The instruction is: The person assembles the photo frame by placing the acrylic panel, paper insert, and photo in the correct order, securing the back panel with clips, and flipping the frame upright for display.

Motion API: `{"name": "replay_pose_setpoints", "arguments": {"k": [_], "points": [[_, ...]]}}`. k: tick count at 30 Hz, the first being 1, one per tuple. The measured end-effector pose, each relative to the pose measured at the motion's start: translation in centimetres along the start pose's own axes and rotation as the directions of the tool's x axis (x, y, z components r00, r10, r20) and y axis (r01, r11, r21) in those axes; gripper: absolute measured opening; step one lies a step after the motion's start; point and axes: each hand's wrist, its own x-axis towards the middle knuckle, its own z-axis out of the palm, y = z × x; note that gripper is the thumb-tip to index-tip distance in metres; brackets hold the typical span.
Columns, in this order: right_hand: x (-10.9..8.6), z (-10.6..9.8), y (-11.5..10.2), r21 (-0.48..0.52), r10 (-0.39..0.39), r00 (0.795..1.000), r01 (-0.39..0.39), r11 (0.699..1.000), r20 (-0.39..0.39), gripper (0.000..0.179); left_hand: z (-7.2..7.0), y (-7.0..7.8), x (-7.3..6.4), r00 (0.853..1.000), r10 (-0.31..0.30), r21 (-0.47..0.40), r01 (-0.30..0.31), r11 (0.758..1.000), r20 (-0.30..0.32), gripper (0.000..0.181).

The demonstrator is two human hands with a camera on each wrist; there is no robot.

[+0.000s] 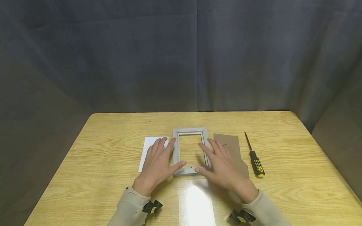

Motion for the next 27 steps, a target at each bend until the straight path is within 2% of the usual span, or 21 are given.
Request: {"name": "replay_pose_setpoints", "arguments": {"k": [4, 9, 13, 17, 21, 24, 27], "points": [[-0.1, -0.3, -0.6, -0.013, -0.027, 1.000, 0.027, 1.000, -0.016, 0.076, 0.0, 0.1, -0.1, 0.999, 0.028, 0.019, -0.027, 0.999, -0.041, 0.087], [-0.3, -0.5, -1.6, 0.008, -0.071, 0.997, 0.071, 0.997, -0.019, 0.064, -0.1, 0.4, -0.1, 0.999, 0.017, -0.009, -0.018, 1.000, -0.049, 0.080], [-0.4, -0.5, -2.3, 0.053, -0.109, 0.994, 0.108, 0.993, 0.013, 0.056, 0.0, 0.6, 0.0, 0.998, 0.006, -0.015, -0.007, 1.000, -0.057, 0.072], [-0.5, -0.2, -2.8, 0.052, -0.157, 0.987, 0.155, 0.987, 0.040, 0.048, -0.1, 0.8, 0.0, 0.997, 0.010, -0.018, -0.012, 1.000, -0.070, 0.063], [-0.8, 0.3, -3.1, 0.034, -0.224, 0.971, 0.222, 0.974, 0.080, 0.041, -0.1, 1.1, -0.1, 0.998, 0.010, -0.029, -0.012, 0.999, -0.066, 0.053], [-1.1, 0.8, -3.4, 0.016, -0.244, 0.962, 0.243, 0.970, 0.120, 0.042, -0.1, 1.2, -0.1, 0.998, 0.008, -0.035, -0.010, 0.999, -0.054, 0.046], [-1.3, 1.0, -3.7, -0.009, -0.230, 0.961, 0.234, 0.972, 0.157, 0.048, -0.1, 1.3, -0.1, 0.999, 0.015, -0.029, -0.016, 0.999, -0.043, 0.043]]}}
